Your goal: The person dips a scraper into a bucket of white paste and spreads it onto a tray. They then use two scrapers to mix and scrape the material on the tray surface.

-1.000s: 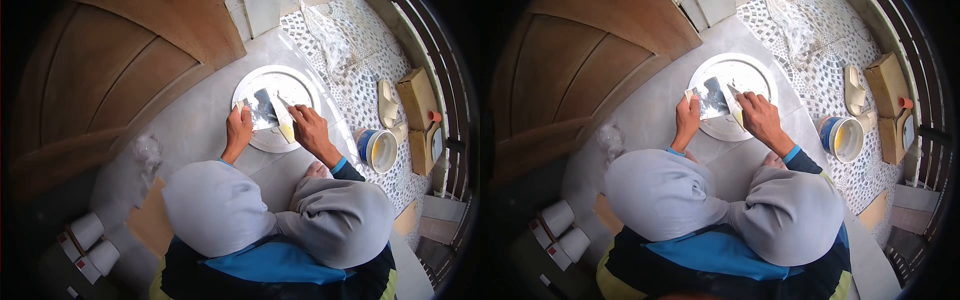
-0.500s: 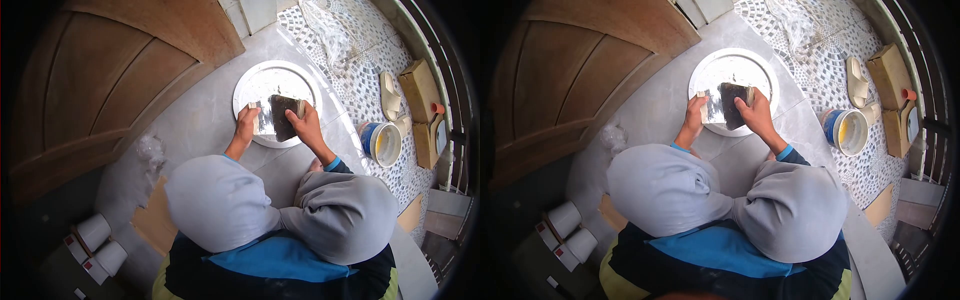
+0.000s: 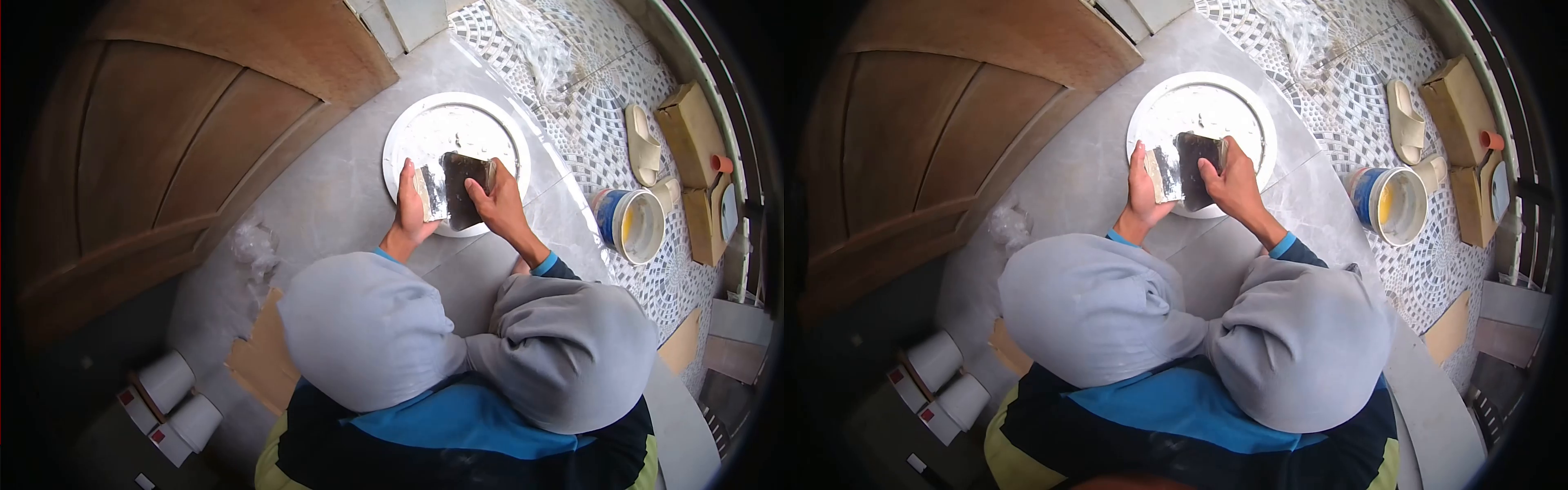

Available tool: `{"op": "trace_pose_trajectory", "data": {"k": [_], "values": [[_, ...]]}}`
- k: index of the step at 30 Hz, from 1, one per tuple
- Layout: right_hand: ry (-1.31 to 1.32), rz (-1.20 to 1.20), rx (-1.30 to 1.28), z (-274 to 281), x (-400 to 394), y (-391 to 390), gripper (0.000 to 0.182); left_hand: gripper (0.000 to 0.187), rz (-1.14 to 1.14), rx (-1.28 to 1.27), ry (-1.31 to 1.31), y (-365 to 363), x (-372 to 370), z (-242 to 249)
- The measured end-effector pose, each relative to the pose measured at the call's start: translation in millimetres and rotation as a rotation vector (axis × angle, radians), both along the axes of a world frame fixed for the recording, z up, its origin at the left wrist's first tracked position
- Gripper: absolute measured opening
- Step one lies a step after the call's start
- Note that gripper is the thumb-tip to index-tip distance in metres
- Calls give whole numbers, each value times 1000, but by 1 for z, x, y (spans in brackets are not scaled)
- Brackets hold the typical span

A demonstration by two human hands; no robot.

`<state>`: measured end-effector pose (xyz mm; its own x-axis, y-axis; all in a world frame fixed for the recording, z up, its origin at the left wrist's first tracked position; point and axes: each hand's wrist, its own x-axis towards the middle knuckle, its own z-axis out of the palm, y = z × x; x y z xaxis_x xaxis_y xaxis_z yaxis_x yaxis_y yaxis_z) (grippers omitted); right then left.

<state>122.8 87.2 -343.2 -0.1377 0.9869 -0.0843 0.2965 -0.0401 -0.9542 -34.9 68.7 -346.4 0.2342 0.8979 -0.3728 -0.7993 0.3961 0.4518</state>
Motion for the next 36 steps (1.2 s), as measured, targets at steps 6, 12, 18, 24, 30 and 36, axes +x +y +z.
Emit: {"op": "trace_pose_trajectory", "data": {"k": [6,12,18,24,30,36], "values": [[194,-32,-112,-7,-1,5,24,64,17,-65,5,0,5,-2],[26,89,-48,-11,-3,15,22,64,4,-82,52,3,7,-12],[58,87,-11,-33,-8,29,25,62,-12,-75,104,18,4,-17],[62,120,15,-31,-7,44,26,62,-78,-80,77,37,0,-14],[24,156,-18,-24,-5,45,28,60,-117,-83,57,36,-1,-11],[-24,224,-105,-20,-6,43,34,60,-96,-84,46,31,-8,-21]]}}
